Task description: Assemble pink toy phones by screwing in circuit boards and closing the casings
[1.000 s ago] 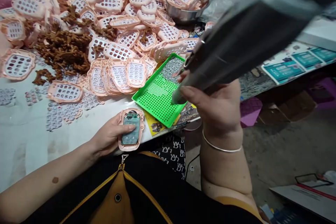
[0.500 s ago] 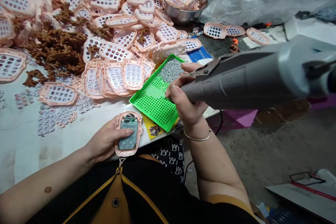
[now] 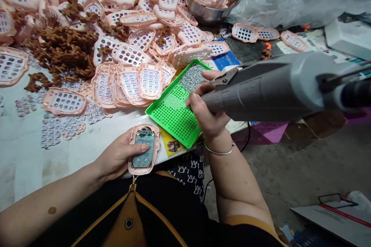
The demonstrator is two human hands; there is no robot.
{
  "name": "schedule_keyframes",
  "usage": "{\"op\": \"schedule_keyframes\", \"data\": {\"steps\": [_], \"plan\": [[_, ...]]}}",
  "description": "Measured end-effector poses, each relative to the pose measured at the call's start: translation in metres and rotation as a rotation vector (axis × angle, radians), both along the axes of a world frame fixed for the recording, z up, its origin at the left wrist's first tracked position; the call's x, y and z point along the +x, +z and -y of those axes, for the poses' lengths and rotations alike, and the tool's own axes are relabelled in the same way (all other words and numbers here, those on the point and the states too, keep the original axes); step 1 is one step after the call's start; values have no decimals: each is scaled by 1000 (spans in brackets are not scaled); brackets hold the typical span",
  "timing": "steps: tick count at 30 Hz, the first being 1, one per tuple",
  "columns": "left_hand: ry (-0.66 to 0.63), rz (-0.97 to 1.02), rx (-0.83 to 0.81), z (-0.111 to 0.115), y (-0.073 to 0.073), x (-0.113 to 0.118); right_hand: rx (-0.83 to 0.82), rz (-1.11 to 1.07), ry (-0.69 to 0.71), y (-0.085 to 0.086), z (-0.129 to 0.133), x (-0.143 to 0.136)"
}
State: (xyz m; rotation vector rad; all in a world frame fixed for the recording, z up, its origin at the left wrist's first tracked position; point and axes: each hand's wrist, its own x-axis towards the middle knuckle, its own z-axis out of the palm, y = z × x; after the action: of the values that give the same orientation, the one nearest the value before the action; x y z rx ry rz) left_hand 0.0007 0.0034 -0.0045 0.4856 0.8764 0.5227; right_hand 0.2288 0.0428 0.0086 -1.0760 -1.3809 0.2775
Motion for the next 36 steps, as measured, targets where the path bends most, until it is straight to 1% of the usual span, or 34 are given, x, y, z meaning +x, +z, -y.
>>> {"op": "schedule_keyframes", "data": {"steps": [3,5,7,9,11,13,14,17,19,22,30,36], "plan": [[20,-35,-15,1,5,1,40,-49,12,18,8,-9],[31,-46,-13,2,8,3,4,-52,43,34,17,-19],[35,-42,-5,2,10,4,-4,-122,157,47,28,-31],[32,-30,5,2,11,6,6,-255,295,53,36,-43],[30,-8,27,2,10,6,4,-339,420,52,42,-54],[36,24,52,2,9,6,22,-331,517,47,44,-62],[41,39,63,2,8,6,37,-317,544,44,44,-65],[56,68,85,3,5,6,30,-289,529,37,43,-71],[53,88,99,3,2,6,-11,-270,489,36,43,-75],[36,110,119,3,-2,6,-40,-240,465,34,42,-78],[26,98,117,2,-4,5,-33,-220,524,31,38,-75],[24,117,118,2,-4,6,-35,-180,511,32,39,-79]]}}
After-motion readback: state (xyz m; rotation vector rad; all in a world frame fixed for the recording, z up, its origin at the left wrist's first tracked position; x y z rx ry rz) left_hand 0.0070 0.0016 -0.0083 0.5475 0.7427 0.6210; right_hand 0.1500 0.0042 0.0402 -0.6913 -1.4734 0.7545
